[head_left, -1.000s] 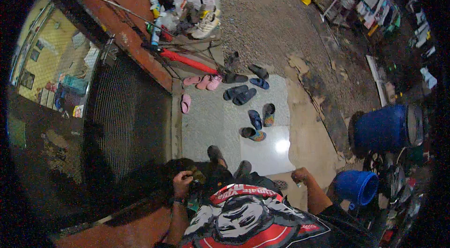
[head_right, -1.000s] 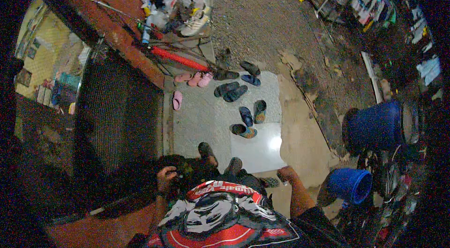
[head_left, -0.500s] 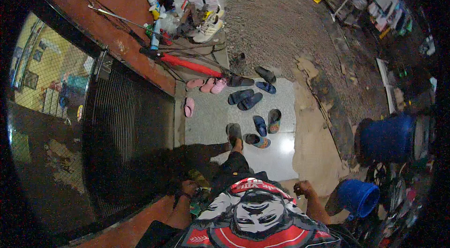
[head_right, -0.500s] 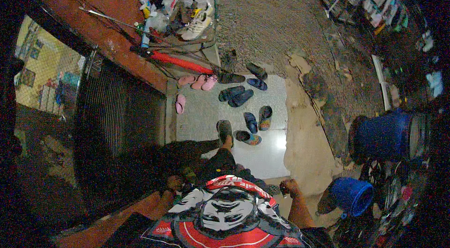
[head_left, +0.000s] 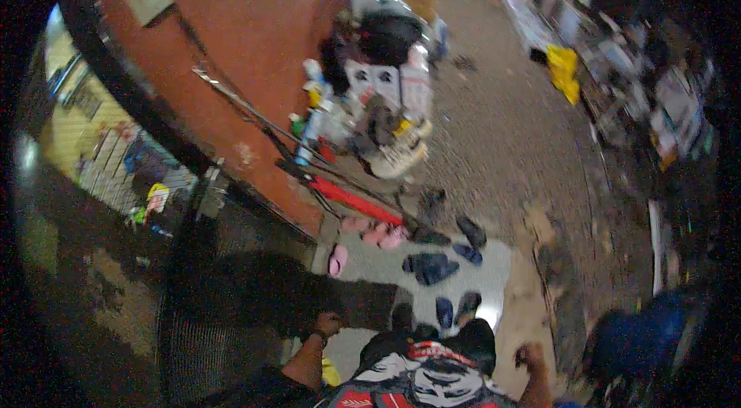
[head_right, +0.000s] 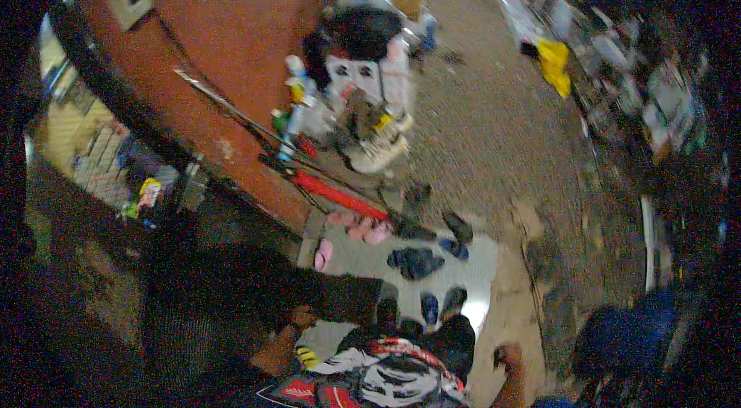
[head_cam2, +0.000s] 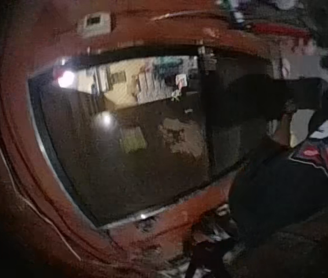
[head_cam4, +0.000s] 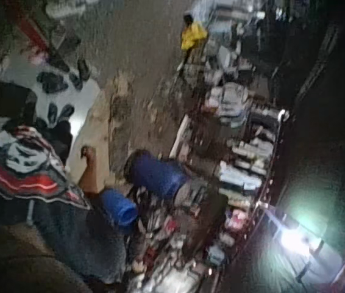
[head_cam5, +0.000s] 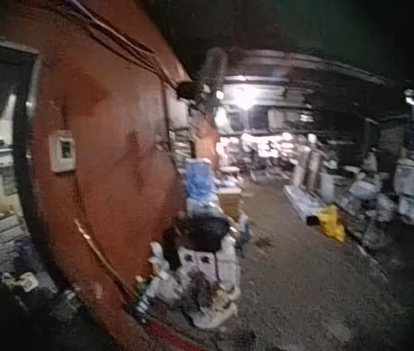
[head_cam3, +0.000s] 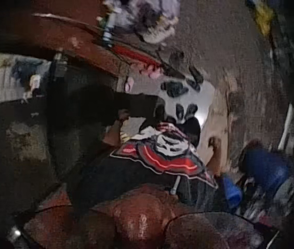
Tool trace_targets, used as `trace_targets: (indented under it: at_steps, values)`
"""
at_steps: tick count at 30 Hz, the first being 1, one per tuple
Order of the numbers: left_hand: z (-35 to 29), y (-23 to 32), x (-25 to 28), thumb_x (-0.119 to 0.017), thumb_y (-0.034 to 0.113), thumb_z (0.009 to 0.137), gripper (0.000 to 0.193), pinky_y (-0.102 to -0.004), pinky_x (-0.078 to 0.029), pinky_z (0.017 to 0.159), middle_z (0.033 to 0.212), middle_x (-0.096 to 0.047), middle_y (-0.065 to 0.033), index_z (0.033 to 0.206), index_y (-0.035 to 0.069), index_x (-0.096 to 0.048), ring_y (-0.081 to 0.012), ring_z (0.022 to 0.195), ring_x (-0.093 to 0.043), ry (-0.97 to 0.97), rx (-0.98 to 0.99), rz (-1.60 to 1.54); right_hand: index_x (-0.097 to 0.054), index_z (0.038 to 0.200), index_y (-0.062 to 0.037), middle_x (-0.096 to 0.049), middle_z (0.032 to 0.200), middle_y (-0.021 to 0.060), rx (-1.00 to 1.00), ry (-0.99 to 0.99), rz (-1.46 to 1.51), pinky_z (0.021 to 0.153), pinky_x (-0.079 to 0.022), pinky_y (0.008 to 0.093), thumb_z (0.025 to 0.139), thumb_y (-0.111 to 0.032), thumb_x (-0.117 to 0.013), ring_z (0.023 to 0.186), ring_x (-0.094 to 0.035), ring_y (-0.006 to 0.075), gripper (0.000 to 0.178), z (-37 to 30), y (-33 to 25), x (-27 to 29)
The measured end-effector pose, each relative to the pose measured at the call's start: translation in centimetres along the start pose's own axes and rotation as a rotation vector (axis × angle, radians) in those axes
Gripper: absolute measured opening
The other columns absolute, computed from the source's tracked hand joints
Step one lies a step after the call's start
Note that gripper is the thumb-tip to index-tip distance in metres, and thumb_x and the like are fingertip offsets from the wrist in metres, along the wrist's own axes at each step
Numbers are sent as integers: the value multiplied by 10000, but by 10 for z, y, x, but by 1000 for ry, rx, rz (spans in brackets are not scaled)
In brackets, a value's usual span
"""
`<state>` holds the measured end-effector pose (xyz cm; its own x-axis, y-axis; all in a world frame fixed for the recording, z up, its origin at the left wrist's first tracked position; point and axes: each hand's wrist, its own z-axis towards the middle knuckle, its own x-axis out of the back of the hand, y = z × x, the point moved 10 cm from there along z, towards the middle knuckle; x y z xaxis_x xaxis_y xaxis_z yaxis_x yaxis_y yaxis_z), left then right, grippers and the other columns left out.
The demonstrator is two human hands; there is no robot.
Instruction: The person hammers a small metal bracket on a workbench, then walks to a large metal frame on the floor and fits the bracket into a joint. The person adjusts the bracket by hand to secure it in place.
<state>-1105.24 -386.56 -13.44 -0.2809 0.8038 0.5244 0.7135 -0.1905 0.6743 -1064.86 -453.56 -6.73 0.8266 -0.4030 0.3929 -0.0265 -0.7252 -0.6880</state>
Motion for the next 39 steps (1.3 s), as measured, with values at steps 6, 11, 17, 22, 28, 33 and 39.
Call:
trace_targets:
  at_steps: [6, 11, 17, 22, 28, 33, 39]
  values:
    - [180, 108, -7, -690, 407, 878, 388, -439, -557, 695, 955, -718, -120, 1067, 70, -720, -272, 799, -675, 178, -10, 68, -719, 925, -55, -693, 751, 78, -369, -54, 49, 633, -562, 392, 918, -327, -688, 671, -684, 248, 273, 167, -107, 25]
    - [238, 174, -56, -611, 449, 931, 456, -473, -523, 733, 1066, -691, -125, 1166, 62, -666, -305, 881, -645, 603, 177, -77, -720, 935, -66, -679, 755, 85, -218, -74, -81, 652, -554, 389, 912, -330, -683, 694, -671, 245, 268, 288, -226, 95]
    - [215, 236, -159, -624, 447, 924, 453, -472, -532, 725, 1027, -699, -126, 1147, 58, -682, -299, 850, -655, 240, 138, 42, -721, 947, -78, -663, 759, 93, -146, -139, -62, 675, -544, 386, 905, -334, -678, 722, -655, 241, 263, 366, -193, 202]
    - [194, 293, -222, -635, 446, 918, 450, -472, -540, 718, 994, -706, -127, 1132, 55, -695, -293, 824, -663, 65, 253, 192, -722, 956, -88, -650, 763, 99, -193, 35, 47, 694, -536, 383, 899, -337, -673, 745, -641, 238, 260, 391, -64, 429]
    - [241, 418, -290, -648, 445, 911, 447, -471, -549, 710, 955, -714, -128, 1114, 52, -710, -287, 793, -673, -102, 340, 207, -722, 968, -101, -633, 767, 108, -122, 121, 212, 717, -527, 379, 892, -341, -668, 772, -625, 235, 258, 440, 9, 588]
    - [374, 558, -311, -659, 444, 905, 444, -470, -557, 704, 922, -720, -129, 1099, 49, -723, -282, 767, -681, -168, 235, 265, -731, 853, -91, -616, 693, 71, -233, 11, 9, 668, -482, 406, 873, -389, -674, 680, -586, 208, 303, 495, 50, 602]
    - [513, 621, -300, -671, 443, 898, 442, -470, -566, 696, 883, -728, -131, 1081, 46, -739, -275, 736, -691, -189, 220, 305, -737, 791, -68, -591, 655, 56, -214, -159, -48, 634, -458, 414, 869, -405, -669, 651, -546, 188, 352, 556, 67, 620]
